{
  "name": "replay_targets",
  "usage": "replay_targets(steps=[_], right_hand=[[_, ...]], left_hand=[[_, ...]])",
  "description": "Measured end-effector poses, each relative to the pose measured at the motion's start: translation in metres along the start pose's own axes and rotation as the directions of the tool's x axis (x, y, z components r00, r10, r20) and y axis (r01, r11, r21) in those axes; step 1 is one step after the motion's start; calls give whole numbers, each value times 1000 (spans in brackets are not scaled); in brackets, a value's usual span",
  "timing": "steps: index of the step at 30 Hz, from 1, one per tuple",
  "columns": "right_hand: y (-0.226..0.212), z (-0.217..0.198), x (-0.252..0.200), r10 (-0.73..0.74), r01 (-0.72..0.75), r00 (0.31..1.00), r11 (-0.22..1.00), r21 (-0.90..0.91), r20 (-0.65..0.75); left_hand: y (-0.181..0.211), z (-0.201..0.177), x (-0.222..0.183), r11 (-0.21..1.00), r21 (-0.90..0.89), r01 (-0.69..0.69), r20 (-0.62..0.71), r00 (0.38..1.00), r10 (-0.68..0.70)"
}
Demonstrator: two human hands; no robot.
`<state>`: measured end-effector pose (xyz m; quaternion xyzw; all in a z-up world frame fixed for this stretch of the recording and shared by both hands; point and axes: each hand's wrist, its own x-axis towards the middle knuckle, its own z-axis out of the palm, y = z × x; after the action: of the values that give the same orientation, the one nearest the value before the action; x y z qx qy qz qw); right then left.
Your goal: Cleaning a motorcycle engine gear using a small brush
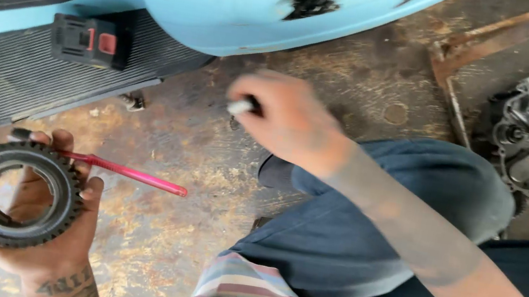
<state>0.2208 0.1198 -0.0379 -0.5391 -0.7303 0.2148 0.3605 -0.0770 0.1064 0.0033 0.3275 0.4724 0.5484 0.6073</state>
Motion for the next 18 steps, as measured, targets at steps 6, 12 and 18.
replay_targets(steps=[6,12,18], right_hand=[[70,209,135,81,-25,990,907,-420,116],[97,251,181,-8,32,999,581,-814,33],[57,186,135,-117,386,922,252,-888,368]], left_hand=[[-12,-44,-5,963,-200,180,-10,983,-185],[-78,-169,32,790,-436,430,319,895,-311],[-76,-142,55,841,-310,444,222,894,-390]])
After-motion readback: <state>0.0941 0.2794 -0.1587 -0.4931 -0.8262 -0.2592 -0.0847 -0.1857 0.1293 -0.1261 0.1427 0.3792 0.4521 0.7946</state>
